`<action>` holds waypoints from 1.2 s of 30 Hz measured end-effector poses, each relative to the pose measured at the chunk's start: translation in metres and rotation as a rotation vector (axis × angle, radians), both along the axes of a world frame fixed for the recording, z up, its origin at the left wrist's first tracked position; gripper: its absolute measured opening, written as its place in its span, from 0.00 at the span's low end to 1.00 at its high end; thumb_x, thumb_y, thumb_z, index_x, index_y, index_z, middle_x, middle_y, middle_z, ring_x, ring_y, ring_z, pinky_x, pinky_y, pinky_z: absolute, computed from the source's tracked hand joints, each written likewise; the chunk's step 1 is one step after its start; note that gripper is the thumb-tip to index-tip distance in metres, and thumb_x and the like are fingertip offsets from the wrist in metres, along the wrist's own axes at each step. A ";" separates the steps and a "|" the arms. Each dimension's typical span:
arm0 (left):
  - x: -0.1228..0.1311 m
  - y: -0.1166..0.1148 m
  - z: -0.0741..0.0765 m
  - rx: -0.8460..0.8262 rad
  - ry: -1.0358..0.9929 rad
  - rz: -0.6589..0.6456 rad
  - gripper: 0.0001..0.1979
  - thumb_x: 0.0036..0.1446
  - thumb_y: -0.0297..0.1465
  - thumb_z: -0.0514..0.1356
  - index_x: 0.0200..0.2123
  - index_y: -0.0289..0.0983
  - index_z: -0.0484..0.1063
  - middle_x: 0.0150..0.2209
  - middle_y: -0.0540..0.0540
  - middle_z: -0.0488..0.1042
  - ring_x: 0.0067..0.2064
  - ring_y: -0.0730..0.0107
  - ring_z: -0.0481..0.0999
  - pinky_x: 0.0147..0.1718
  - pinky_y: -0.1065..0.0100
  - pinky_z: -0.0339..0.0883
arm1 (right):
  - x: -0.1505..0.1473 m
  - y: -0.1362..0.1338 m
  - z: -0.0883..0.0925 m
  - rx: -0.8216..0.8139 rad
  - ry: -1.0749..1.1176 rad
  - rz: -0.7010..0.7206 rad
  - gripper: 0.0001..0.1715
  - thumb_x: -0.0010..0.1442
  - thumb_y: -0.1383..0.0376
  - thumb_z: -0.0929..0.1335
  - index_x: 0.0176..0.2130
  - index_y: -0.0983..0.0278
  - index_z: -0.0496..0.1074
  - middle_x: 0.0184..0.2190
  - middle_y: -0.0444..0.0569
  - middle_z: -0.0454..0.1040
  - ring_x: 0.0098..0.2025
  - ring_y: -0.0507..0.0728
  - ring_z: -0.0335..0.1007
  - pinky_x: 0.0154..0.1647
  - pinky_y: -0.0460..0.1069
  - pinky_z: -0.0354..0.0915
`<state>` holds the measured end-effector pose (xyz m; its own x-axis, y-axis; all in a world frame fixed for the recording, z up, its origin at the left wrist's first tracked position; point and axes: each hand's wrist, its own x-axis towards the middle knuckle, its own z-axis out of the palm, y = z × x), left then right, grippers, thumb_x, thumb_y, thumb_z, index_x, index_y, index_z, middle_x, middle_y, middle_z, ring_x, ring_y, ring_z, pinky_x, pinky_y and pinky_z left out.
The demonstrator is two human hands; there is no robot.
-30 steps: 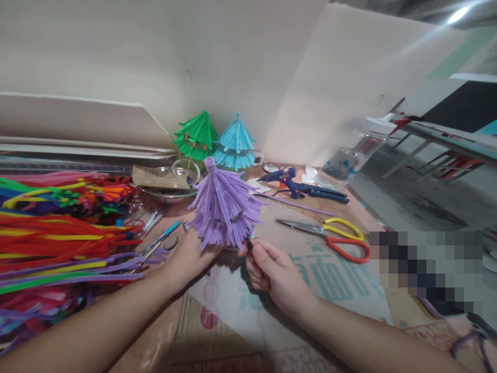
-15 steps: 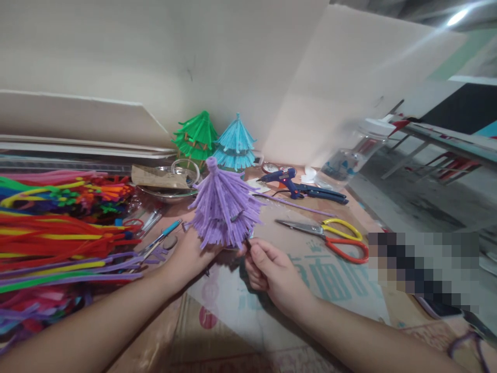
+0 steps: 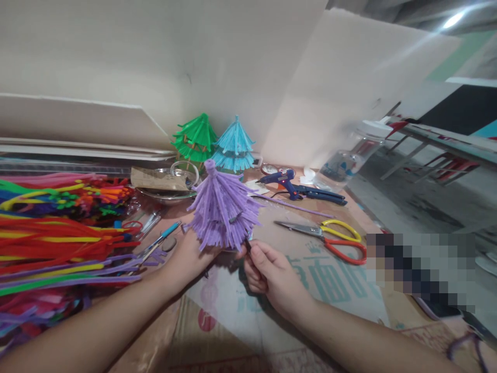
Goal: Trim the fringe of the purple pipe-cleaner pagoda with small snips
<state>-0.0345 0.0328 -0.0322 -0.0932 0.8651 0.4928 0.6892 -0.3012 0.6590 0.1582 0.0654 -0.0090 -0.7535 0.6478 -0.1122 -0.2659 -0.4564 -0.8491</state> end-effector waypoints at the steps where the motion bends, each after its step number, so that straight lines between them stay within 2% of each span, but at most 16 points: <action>1: 0.000 0.000 -0.001 0.000 0.001 0.001 0.13 0.60 0.42 0.56 0.29 0.40 0.67 0.31 0.45 0.76 0.43 0.55 0.77 0.48 0.54 0.73 | 0.000 0.000 0.000 -0.002 -0.001 -0.002 0.27 0.53 0.44 0.73 0.33 0.64 0.69 0.15 0.32 0.54 0.15 0.44 0.37 0.15 0.42 0.37; 6: 0.000 0.000 -0.006 0.021 0.005 0.011 0.12 0.60 0.41 0.56 0.30 0.39 0.68 0.31 0.44 0.76 0.43 0.55 0.77 0.47 0.54 0.73 | -0.001 0.000 0.001 -0.003 -0.001 -0.003 0.26 0.52 0.45 0.74 0.32 0.64 0.69 0.15 0.33 0.53 0.15 0.44 0.37 0.15 0.43 0.37; 10: 0.000 -0.001 -0.005 0.012 0.005 0.017 0.12 0.60 0.41 0.56 0.30 0.39 0.68 0.33 0.44 0.77 0.43 0.56 0.77 0.48 0.55 0.73 | -0.001 0.000 0.001 -0.004 0.001 -0.001 0.27 0.52 0.45 0.74 0.32 0.65 0.69 0.15 0.33 0.54 0.15 0.44 0.37 0.15 0.42 0.37; 14: 0.000 -0.001 -0.002 0.006 0.017 0.007 0.14 0.61 0.42 0.56 0.29 0.39 0.68 0.31 0.45 0.76 0.42 0.56 0.78 0.48 0.55 0.73 | -0.001 0.000 0.000 -0.002 -0.005 -0.012 0.27 0.52 0.44 0.74 0.32 0.64 0.69 0.15 0.32 0.53 0.15 0.44 0.37 0.15 0.42 0.37; 19: 0.001 0.000 -0.005 0.006 0.029 0.014 0.16 0.63 0.43 0.54 0.29 0.38 0.69 0.31 0.44 0.76 0.41 0.57 0.77 0.49 0.55 0.71 | -0.001 0.000 0.000 -0.011 -0.009 -0.008 0.27 0.52 0.44 0.74 0.32 0.64 0.69 0.15 0.33 0.54 0.15 0.44 0.37 0.15 0.42 0.37; 23: 0.000 0.000 -0.006 0.002 0.008 0.006 0.14 0.62 0.42 0.55 0.31 0.38 0.69 0.35 0.43 0.78 0.43 0.56 0.77 0.48 0.55 0.72 | 0.000 0.000 0.000 -0.017 -0.008 -0.006 0.27 0.52 0.45 0.74 0.33 0.65 0.69 0.15 0.33 0.54 0.15 0.44 0.38 0.15 0.43 0.37; 27: -0.001 0.001 -0.006 -0.026 -0.004 -0.004 0.13 0.61 0.41 0.56 0.37 0.37 0.71 0.42 0.41 0.78 0.46 0.55 0.77 0.48 0.54 0.71 | 0.002 -0.001 0.000 -0.012 0.000 -0.002 0.26 0.53 0.45 0.73 0.33 0.65 0.70 0.16 0.33 0.55 0.15 0.44 0.38 0.15 0.43 0.37; 36: -0.001 0.000 -0.009 0.002 0.053 0.030 0.11 0.60 0.39 0.57 0.38 0.38 0.72 0.41 0.41 0.78 0.47 0.55 0.76 0.51 0.53 0.70 | 0.001 0.001 0.001 0.004 -0.015 -0.003 0.26 0.52 0.45 0.74 0.32 0.64 0.70 0.15 0.33 0.53 0.15 0.44 0.37 0.15 0.43 0.38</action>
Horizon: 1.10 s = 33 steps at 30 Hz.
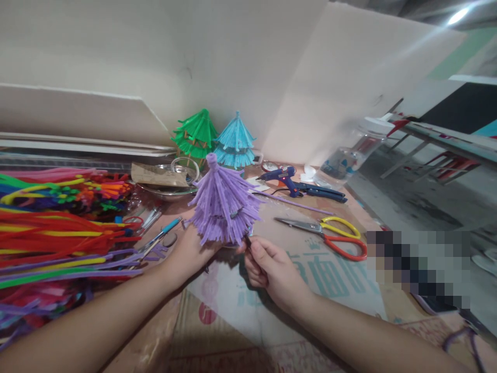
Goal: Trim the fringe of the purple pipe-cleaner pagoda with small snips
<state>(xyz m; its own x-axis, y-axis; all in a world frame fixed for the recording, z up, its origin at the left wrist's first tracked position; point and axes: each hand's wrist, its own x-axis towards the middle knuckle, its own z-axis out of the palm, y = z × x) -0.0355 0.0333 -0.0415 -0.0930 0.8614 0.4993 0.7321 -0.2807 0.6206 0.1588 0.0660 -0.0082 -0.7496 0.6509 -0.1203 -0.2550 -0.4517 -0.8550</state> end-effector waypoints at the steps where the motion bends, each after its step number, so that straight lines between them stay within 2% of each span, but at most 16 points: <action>1: 0.000 0.000 0.000 0.002 0.007 -0.004 0.11 0.60 0.39 0.56 0.38 0.38 0.72 0.41 0.41 0.78 0.47 0.54 0.76 0.51 0.53 0.70 | 0.000 0.000 0.000 0.001 -0.002 -0.001 0.26 0.52 0.45 0.74 0.32 0.64 0.70 0.15 0.32 0.53 0.15 0.44 0.37 0.15 0.43 0.38; 11: 0.000 0.000 0.001 0.007 -0.001 -0.005 0.11 0.60 0.40 0.57 0.38 0.39 0.71 0.39 0.42 0.78 0.45 0.55 0.77 0.48 0.55 0.72 | 0.001 0.000 0.000 -0.012 0.000 -0.009 0.26 0.52 0.45 0.74 0.31 0.64 0.69 0.15 0.33 0.54 0.15 0.44 0.38 0.15 0.43 0.38; 26: -0.001 0.000 -0.001 -0.007 -0.009 -0.018 0.14 0.62 0.42 0.55 0.36 0.37 0.71 0.42 0.39 0.78 0.46 0.54 0.76 0.50 0.51 0.71 | 0.000 0.001 -0.001 -0.012 0.013 -0.019 0.26 0.52 0.46 0.74 0.31 0.64 0.69 0.15 0.33 0.54 0.15 0.44 0.38 0.15 0.42 0.38; 33: -0.002 0.000 -0.001 0.002 0.023 -0.022 0.12 0.61 0.40 0.56 0.37 0.37 0.71 0.40 0.41 0.78 0.44 0.56 0.77 0.46 0.56 0.73 | 0.001 0.000 0.000 -0.036 0.010 -0.015 0.26 0.51 0.46 0.75 0.32 0.65 0.71 0.15 0.33 0.54 0.15 0.44 0.38 0.15 0.42 0.37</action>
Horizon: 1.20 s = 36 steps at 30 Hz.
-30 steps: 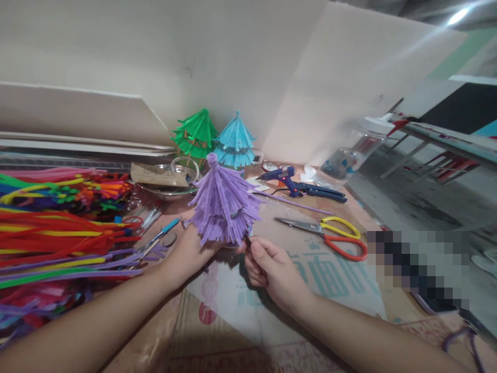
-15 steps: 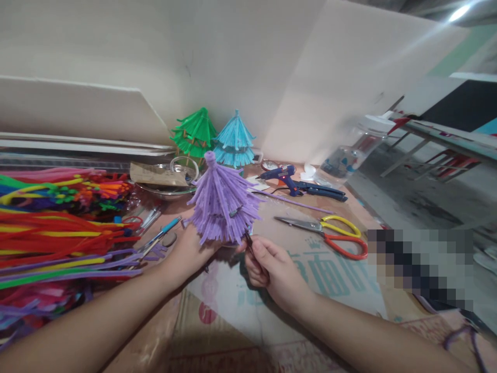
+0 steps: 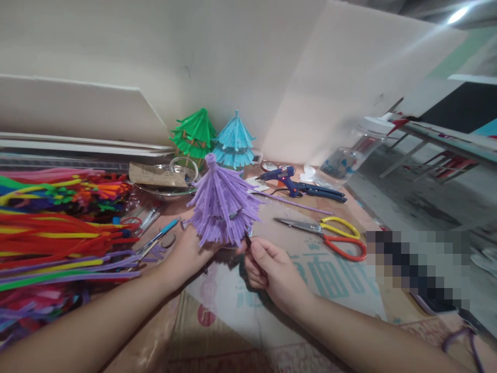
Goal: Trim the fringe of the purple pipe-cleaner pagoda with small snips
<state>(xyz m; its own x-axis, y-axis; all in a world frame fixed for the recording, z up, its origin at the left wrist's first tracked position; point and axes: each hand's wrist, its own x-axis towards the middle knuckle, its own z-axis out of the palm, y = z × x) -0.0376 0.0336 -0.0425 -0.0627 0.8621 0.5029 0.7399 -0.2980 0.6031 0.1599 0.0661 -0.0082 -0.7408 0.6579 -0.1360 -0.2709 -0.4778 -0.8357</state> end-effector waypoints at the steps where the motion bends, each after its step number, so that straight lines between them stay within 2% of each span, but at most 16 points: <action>1: 0.000 0.000 0.001 0.004 0.002 0.004 0.12 0.61 0.40 0.56 0.37 0.37 0.71 0.40 0.41 0.78 0.43 0.56 0.77 0.46 0.56 0.72 | 0.000 0.000 0.000 -0.003 0.001 0.001 0.26 0.51 0.46 0.75 0.32 0.65 0.71 0.15 0.33 0.55 0.15 0.44 0.38 0.15 0.42 0.37; 14: 0.005 -0.001 0.011 0.013 -0.095 -0.033 0.10 0.60 0.38 0.58 0.38 0.38 0.72 0.39 0.43 0.79 0.42 0.58 0.78 0.45 0.58 0.73 | 0.004 0.000 0.002 0.022 -0.019 0.051 0.26 0.53 0.45 0.73 0.32 0.66 0.70 0.15 0.33 0.54 0.15 0.44 0.37 0.14 0.42 0.36; 17: 0.004 0.000 0.013 0.008 -0.075 -0.065 0.09 0.60 0.37 0.57 0.35 0.38 0.72 0.36 0.45 0.79 0.39 0.60 0.78 0.42 0.60 0.74 | 0.004 -0.001 0.001 0.016 -0.021 0.049 0.27 0.52 0.45 0.74 0.31 0.65 0.69 0.15 0.33 0.54 0.14 0.43 0.37 0.14 0.42 0.37; 22: 0.005 0.001 0.012 0.038 -0.038 -0.022 0.11 0.61 0.39 0.56 0.36 0.38 0.71 0.38 0.43 0.79 0.42 0.58 0.78 0.45 0.58 0.73 | 0.003 0.000 0.000 0.008 -0.022 0.044 0.26 0.52 0.45 0.74 0.30 0.64 0.67 0.14 0.32 0.54 0.14 0.43 0.37 0.14 0.42 0.36; 26: 0.005 0.001 0.013 0.045 -0.020 -0.045 0.11 0.61 0.39 0.56 0.33 0.38 0.69 0.35 0.43 0.77 0.44 0.57 0.78 0.47 0.57 0.73 | 0.003 0.001 0.001 0.003 -0.030 0.052 0.26 0.52 0.45 0.74 0.30 0.65 0.68 0.14 0.32 0.54 0.14 0.43 0.37 0.14 0.42 0.36; 31: 0.004 0.001 0.013 0.052 -0.001 -0.018 0.08 0.60 0.37 0.56 0.34 0.39 0.69 0.38 0.43 0.78 0.43 0.57 0.78 0.46 0.56 0.74 | 0.003 0.001 0.002 0.007 -0.050 0.042 0.27 0.50 0.45 0.75 0.30 0.64 0.68 0.14 0.32 0.53 0.14 0.43 0.36 0.14 0.42 0.36; 36: 0.005 0.001 0.014 0.051 -0.013 -0.043 0.10 0.61 0.39 0.56 0.33 0.39 0.69 0.34 0.44 0.78 0.43 0.56 0.79 0.45 0.56 0.74 | 0.002 0.000 0.003 0.025 -0.065 0.022 0.27 0.50 0.46 0.75 0.28 0.64 0.67 0.13 0.32 0.53 0.15 0.44 0.38 0.14 0.42 0.37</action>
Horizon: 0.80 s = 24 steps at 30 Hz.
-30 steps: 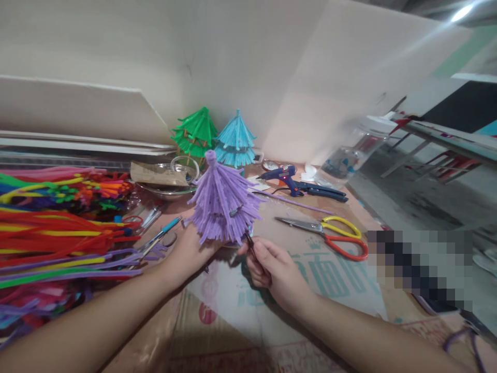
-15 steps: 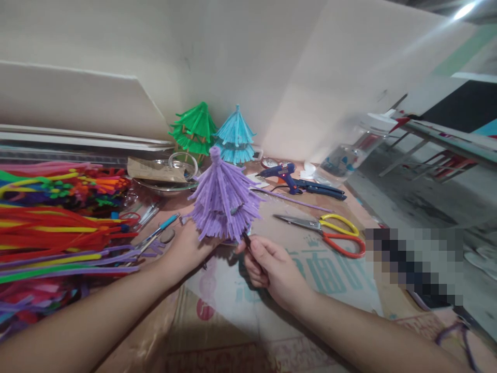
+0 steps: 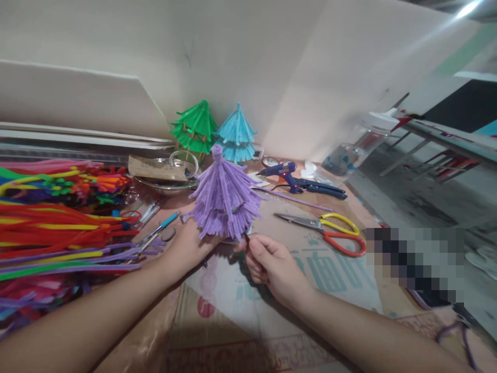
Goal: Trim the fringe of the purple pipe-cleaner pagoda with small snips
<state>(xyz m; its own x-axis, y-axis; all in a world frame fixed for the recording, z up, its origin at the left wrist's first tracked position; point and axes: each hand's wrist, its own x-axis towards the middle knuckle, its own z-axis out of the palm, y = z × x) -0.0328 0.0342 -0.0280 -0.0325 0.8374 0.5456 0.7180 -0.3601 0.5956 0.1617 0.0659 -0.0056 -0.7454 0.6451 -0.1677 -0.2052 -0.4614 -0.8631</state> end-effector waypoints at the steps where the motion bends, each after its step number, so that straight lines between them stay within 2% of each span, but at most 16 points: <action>1: 0.000 0.000 0.000 0.002 -0.006 -0.006 0.10 0.61 0.39 0.56 0.33 0.39 0.69 0.34 0.43 0.78 0.43 0.56 0.79 0.45 0.56 0.74 | 0.000 0.000 0.000 0.001 0.000 -0.001 0.27 0.50 0.46 0.75 0.28 0.64 0.67 0.13 0.32 0.53 0.15 0.44 0.37 0.14 0.42 0.37; 7: 0.001 0.000 -0.003 -0.039 -0.059 0.008 0.11 0.61 0.39 0.56 0.37 0.38 0.71 0.40 0.42 0.79 0.45 0.55 0.78 0.47 0.55 0.73 | 0.003 0.000 -0.001 -0.011 0.017 0.033 0.26 0.52 0.46 0.74 0.30 0.65 0.68 0.14 0.33 0.53 0.15 0.44 0.37 0.15 0.42 0.36; 12: -0.001 0.000 -0.004 -0.110 -0.085 0.036 0.12 0.60 0.40 0.58 0.37 0.37 0.71 0.40 0.42 0.79 0.45 0.55 0.77 0.49 0.53 0.71 | 0.003 0.000 -0.001 0.003 0.035 0.030 0.26 0.52 0.46 0.74 0.29 0.64 0.67 0.15 0.33 0.53 0.15 0.44 0.37 0.15 0.42 0.36; 19: 0.003 0.000 0.002 -0.120 -0.155 -0.002 0.12 0.61 0.40 0.57 0.39 0.38 0.72 0.43 0.41 0.79 0.47 0.55 0.76 0.51 0.53 0.70 | 0.003 0.000 0.001 0.029 0.017 -0.011 0.25 0.52 0.46 0.74 0.32 0.65 0.71 0.15 0.33 0.53 0.16 0.45 0.38 0.15 0.43 0.37; 24: 0.001 0.000 -0.001 -0.128 -0.149 -0.008 0.11 0.62 0.40 0.57 0.40 0.38 0.72 0.43 0.41 0.79 0.47 0.55 0.76 0.51 0.53 0.69 | 0.003 -0.001 0.000 0.036 0.029 0.005 0.25 0.52 0.46 0.74 0.32 0.65 0.70 0.15 0.33 0.52 0.16 0.45 0.38 0.15 0.43 0.38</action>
